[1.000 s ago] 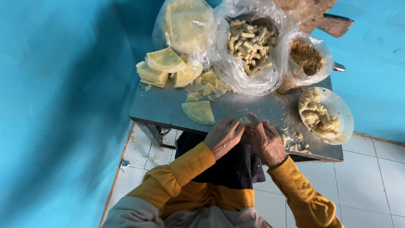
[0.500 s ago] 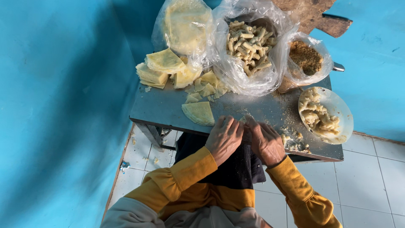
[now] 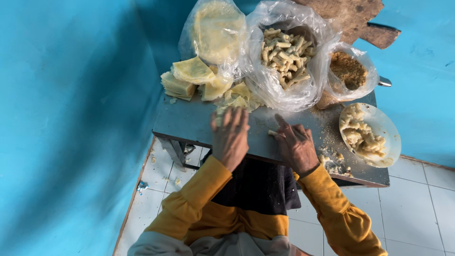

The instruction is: The person sits at a small metal table and wraps triangular dough wrappers around a filling by hand, pinching each closed and placing the finished piece onto a plate. They repeatedly take wrappers from a stack, add filling, and set completed wrapped pieces aside, with wrapped snacks in plastic bags nearby.

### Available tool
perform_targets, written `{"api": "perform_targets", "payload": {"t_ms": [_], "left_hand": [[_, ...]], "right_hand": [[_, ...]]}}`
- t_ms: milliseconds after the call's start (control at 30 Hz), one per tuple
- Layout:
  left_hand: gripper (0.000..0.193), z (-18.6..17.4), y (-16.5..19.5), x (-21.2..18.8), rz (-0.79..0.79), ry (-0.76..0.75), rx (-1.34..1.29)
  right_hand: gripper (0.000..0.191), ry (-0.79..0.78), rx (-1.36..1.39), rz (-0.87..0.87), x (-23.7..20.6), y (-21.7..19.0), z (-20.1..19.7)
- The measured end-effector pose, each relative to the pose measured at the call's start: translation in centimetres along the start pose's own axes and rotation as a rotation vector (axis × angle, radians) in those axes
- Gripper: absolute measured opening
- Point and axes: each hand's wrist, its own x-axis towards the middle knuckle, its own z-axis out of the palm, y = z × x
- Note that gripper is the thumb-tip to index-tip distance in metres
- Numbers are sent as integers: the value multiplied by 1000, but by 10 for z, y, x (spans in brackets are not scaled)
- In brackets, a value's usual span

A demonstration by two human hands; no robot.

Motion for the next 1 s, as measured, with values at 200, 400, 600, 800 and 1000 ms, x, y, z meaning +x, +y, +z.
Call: {"api": "perform_targets", "payload": {"t_ms": [200,400,600,800,1000], "left_hand": [[43,-34,-35,-21,-104,73,-34],[42,-29,-37,-17,-177,42,-161],[39,-23,-42,-17,-223,137,-386],[41,-29,-38,-16,-303,218,-675],[44,-29,-31,-17,-328,237,-792]], "right_hand": [[29,503,70,-107,44,16,-44],[55,418,-203,-153,117,-3,-52],[60,85,431,-176,43,-90,27],[45,-15,514,90,48,-83,36],[46,-49,636,143,52,-84,30]]}}
